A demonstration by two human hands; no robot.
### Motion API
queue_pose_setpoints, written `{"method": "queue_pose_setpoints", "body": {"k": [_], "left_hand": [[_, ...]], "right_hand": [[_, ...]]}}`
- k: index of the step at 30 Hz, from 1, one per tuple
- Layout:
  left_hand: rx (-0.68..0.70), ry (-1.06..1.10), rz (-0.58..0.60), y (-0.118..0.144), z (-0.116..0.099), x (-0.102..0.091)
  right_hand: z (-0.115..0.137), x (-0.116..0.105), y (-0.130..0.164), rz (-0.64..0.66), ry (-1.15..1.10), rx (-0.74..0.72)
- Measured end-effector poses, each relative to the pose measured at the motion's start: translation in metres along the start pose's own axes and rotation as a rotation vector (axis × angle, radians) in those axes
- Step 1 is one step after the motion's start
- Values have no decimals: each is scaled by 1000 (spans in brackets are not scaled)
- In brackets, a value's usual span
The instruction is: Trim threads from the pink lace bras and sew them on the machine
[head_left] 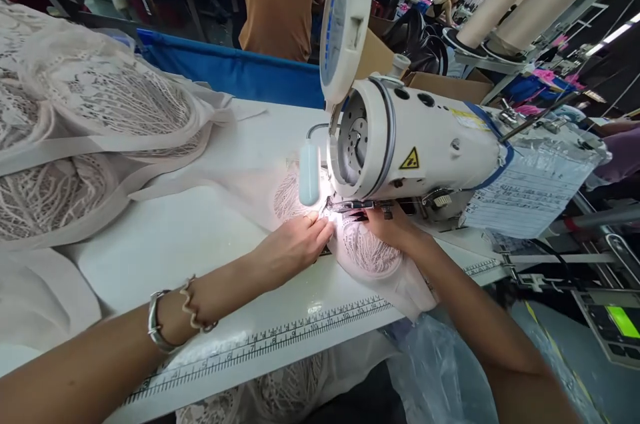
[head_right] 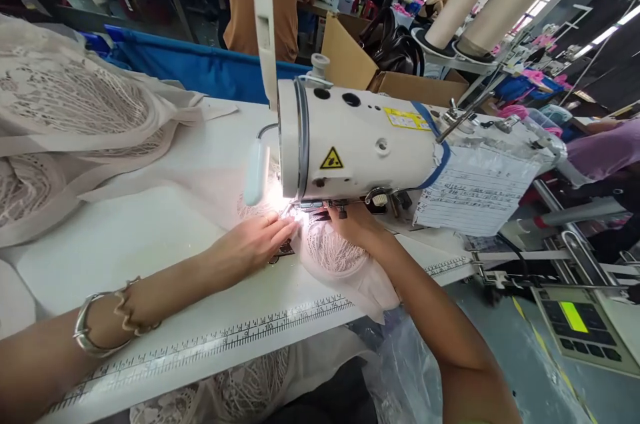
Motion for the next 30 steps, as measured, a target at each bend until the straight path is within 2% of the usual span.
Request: {"method": "queue_pose_setpoints", "body": {"k": [2, 5, 8, 12, 18, 24, 27, 30], "left_hand": [[-5, -50, -11, 0, 0, 1], [-39, -67, -16, 0, 1, 4], [-66, -47, -45, 0, 3, 8], [-107, -22, -109, 2, 10, 12], [-105, 38, -103, 3, 26, 12], [-52, 127, -97, 4, 38, 4], [-104, 35, -127, 2, 32, -3], [-159, -66, -94, -1, 12, -8]], "right_hand": [[7, -2, 4, 10, 33, -55], [18, 0, 8, 90, 23, -132], [22, 2, 9, 148, 22, -118], [23, 7, 7, 161, -3, -108], [27, 14, 6, 120, 0, -124], [33, 8, 11, 60, 31, -74], [34, 9, 7, 31, -24, -71], [24, 11, 3, -56, -127, 71]]}}
Point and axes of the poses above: each hand's wrist, its own y-axis away from the middle knuckle, its own x-axis out of the palm, z = x × y, the point moved 7 cm from there along -y, towards the middle knuckle, and after that the axes turned 14 degrees about z, right-handed, at the moved point
